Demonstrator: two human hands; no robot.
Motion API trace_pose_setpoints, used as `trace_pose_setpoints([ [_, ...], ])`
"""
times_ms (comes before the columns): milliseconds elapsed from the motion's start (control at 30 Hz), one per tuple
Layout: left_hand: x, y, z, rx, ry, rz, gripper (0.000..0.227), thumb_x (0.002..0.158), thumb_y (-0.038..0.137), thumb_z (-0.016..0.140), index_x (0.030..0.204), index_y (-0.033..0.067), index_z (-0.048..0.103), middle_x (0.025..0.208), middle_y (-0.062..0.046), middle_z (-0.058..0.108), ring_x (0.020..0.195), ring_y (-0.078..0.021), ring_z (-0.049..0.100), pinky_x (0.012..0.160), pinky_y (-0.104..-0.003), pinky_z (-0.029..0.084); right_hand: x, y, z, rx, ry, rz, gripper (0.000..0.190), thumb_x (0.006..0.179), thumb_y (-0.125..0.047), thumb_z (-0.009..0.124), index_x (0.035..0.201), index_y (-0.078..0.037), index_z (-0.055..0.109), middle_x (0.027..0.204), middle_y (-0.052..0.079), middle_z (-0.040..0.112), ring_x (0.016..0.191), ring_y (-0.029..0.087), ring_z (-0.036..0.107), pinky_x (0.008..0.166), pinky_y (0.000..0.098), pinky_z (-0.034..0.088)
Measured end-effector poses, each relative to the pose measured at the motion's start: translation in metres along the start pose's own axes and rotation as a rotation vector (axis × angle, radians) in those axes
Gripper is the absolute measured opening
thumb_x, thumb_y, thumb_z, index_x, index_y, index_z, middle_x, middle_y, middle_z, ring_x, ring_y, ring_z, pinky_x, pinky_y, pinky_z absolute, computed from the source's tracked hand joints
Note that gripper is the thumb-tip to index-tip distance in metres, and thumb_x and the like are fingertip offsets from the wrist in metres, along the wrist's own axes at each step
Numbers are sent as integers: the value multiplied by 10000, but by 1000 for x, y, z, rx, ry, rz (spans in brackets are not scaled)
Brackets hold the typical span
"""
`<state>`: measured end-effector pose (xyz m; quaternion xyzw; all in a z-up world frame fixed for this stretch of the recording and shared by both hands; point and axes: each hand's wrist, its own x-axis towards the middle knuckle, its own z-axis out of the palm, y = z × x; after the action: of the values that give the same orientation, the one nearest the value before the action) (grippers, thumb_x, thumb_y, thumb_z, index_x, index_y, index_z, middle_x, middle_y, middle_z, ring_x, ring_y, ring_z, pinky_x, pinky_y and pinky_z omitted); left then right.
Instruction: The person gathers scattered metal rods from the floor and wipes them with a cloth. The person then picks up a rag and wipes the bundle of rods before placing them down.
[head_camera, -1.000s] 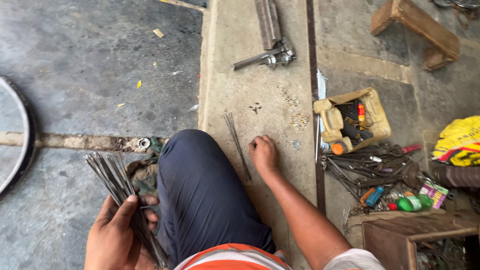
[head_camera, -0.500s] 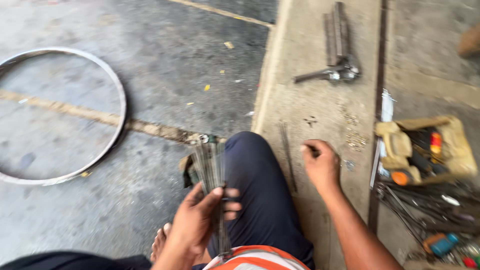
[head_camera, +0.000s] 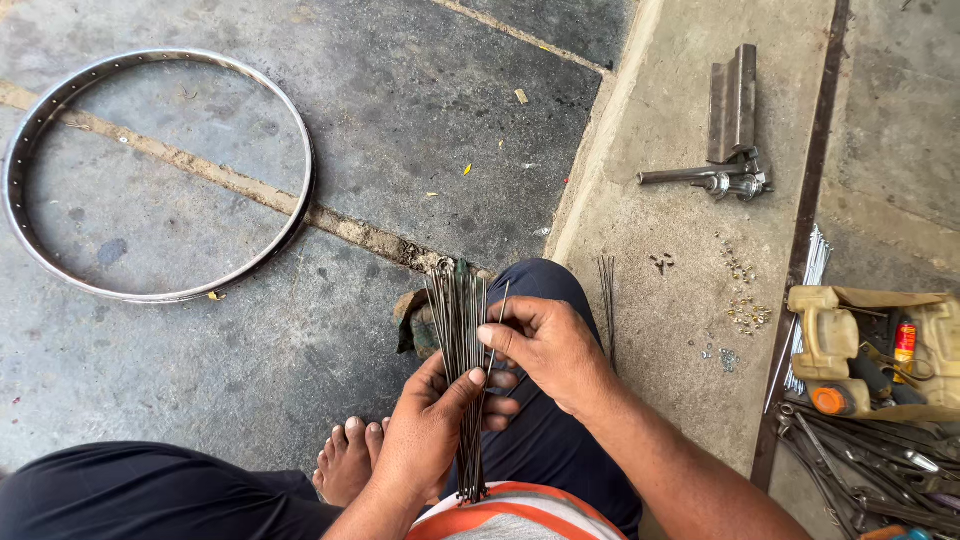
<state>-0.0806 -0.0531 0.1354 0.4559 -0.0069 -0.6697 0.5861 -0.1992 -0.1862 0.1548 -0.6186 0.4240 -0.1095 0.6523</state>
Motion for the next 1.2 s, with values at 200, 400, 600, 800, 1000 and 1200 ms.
trace_pose_setpoints([
  [200,-1,3,-7,-4,-37,26,292,988,66,544,1263,-2,615,1029,-168,770,799,-235,764,645,-338,618,2,-4,-1,30,-55,19,181,948,-107,682,1080,6,733,794,12,707,664,62,622,616,221,549],
  [400,4,1,-14,1,-43,44,285,982,79,551,1253,17,615,1039,-140,770,799,-223,771,639,-323,623,12,-4,-5,-1,-97,107,231,950,-116,646,1134,7,712,804,15,704,646,80,634,595,241,567],
  [600,15,-6,-19,23,-23,25,274,972,50,584,1242,20,620,1025,-128,766,785,-212,763,635,-313,617,20,5,-9,-38,-142,106,268,949,-112,657,1182,10,712,834,5,696,691,71,636,635,229,570],
  [800,19,-11,-23,57,-23,-3,271,963,44,598,1230,14,634,1026,-122,770,806,-200,769,660,-311,622,19,16,-13,26,-149,91,269,943,-110,675,1179,12,720,867,19,725,717,71,645,660,233,570],
  [1000,20,-10,-21,90,-37,-55,287,965,53,597,1247,18,637,1034,-126,774,840,-193,771,688,-310,628,12,23,-14,-8,-84,75,229,944,-108,682,1124,25,730,847,49,742,724,85,687,645,247,591],
  [1200,19,-8,-17,117,-42,-72,295,965,56,587,1254,18,636,1063,-119,777,850,-189,769,702,-309,634,8,32,-13,38,-47,66,200,958,-91,685,1099,44,726,830,67,742,711,95,696,630,247,586],
])
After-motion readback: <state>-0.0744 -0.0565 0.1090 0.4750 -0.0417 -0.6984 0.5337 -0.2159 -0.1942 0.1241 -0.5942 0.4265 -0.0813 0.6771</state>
